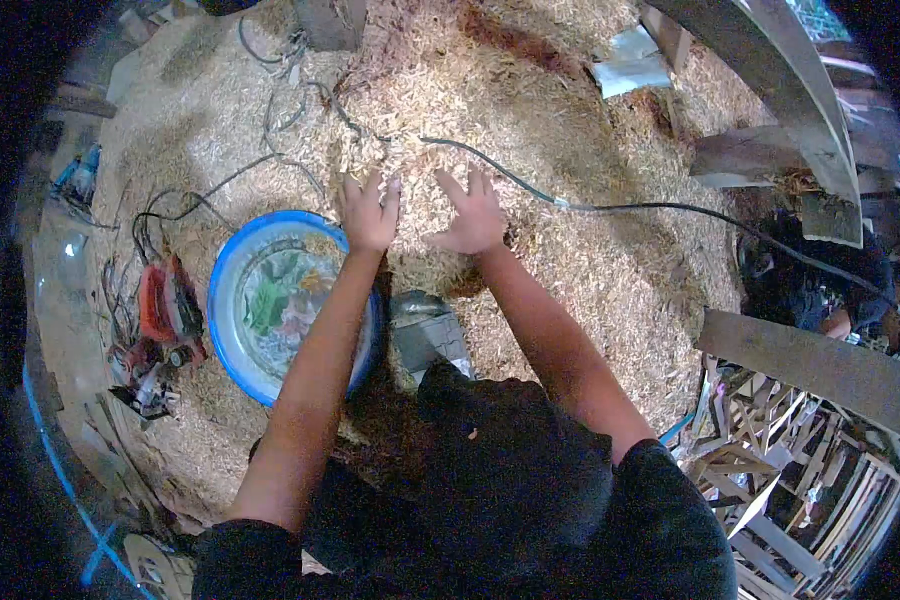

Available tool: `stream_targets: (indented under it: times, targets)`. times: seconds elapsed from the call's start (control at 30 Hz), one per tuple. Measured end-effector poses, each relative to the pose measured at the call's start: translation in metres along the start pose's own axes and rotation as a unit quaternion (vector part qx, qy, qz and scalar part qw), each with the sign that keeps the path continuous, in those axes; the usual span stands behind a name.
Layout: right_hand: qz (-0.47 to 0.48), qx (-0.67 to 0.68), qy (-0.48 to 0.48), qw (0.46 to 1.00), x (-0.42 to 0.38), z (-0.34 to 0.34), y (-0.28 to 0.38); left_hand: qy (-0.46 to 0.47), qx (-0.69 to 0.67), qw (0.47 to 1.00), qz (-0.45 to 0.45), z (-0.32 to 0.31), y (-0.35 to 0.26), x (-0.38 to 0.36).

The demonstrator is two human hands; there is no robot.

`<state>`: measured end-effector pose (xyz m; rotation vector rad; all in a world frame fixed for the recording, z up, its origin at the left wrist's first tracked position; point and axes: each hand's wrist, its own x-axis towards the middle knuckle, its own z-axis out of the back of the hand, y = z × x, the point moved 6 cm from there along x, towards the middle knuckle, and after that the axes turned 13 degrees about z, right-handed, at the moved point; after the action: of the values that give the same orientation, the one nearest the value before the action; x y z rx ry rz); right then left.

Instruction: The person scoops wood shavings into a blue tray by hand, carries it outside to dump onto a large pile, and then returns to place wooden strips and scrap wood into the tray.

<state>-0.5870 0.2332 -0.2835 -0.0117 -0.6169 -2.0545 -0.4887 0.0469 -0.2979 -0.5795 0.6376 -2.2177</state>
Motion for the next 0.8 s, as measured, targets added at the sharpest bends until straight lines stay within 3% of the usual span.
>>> stream_targets:
  times: [0.33,0.53,0.67,0.73,0.8]
  targets:
    - [0.011,0.038,0.006,0.999,-0.019,0.001,-0.002,0.039,-0.057,0.998,0.006,0.004,-0.013,-0.027]
    - [0.024,0.049,-0.02,0.998,-0.022,0.009,0.002,-0.008,-0.071,0.997,-0.022,0.007,-0.028,-0.034]
    - [0.021,0.067,-0.046,0.996,-0.018,0.02,0.004,0.041,-0.122,0.992,0.018,0.013,-0.04,-0.032]
    - [0.019,0.083,-0.062,0.994,-0.011,0.032,0.015,-0.034,-0.143,0.989,-0.006,0.03,-0.045,-0.03]
    - [0.038,0.073,-0.087,0.993,-0.003,0.039,0.03,-0.042,-0.137,0.99,-0.005,0.045,-0.046,-0.027]
